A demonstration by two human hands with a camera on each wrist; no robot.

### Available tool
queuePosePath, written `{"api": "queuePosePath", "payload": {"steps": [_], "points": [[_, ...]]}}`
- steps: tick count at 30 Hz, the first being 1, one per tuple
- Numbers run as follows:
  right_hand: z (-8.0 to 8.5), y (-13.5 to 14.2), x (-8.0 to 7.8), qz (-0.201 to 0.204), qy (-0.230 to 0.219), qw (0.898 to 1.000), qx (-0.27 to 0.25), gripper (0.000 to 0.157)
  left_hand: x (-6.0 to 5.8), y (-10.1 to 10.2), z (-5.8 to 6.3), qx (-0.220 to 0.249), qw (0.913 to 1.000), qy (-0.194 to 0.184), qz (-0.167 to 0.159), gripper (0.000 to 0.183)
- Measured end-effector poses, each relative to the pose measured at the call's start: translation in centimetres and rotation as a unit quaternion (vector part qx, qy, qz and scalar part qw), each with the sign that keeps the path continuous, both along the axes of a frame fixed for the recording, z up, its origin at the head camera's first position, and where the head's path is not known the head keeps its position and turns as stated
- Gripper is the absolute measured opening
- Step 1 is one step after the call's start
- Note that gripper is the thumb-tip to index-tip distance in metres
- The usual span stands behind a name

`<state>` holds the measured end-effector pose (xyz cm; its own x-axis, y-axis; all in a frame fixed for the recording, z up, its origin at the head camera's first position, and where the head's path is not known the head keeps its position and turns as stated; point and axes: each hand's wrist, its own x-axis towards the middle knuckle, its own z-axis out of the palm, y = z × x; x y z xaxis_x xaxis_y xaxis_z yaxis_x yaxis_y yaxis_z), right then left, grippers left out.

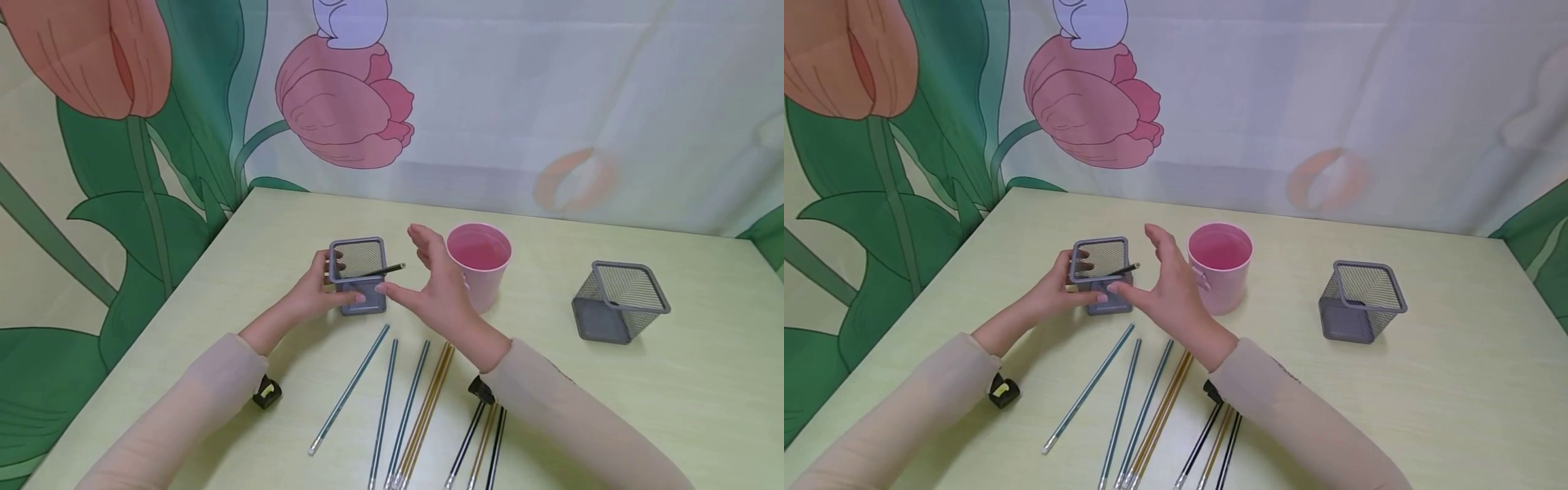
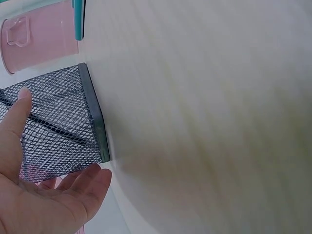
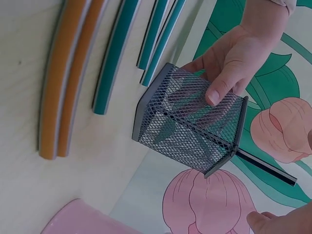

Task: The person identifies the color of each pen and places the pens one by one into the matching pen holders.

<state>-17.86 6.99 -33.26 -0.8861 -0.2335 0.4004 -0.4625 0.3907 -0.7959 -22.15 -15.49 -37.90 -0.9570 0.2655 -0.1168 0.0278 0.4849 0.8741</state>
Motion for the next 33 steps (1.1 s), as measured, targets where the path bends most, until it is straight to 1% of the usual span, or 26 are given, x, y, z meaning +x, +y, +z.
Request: {"api": "queuePosePath", "payload": {"steps": [7,12,26,33], "points": [[0.2,0.4,0.2,0.011,-0.009,1.0,-0.002,0.089,0.1,0.1,0.1,0.0,1.0,0.003,0.0,0.086],[0.3,0.8,0.3,0.015,-0.013,1.0,0.008,0.09,0.1,0.1,0.1,-0.003,1.0,0.006,0.001,0.086],[0.4,1.6,1.0,0.034,-0.022,0.999,0.029,0.076,0.1,0.2,0.0,-0.004,1.0,-0.003,0.004,0.087],[0.6,2.3,1.7,0.034,-0.03,0.998,0.035,0.071,0.1,0.1,-0.1,-0.003,1.0,0.002,-0.005,0.087]]}}
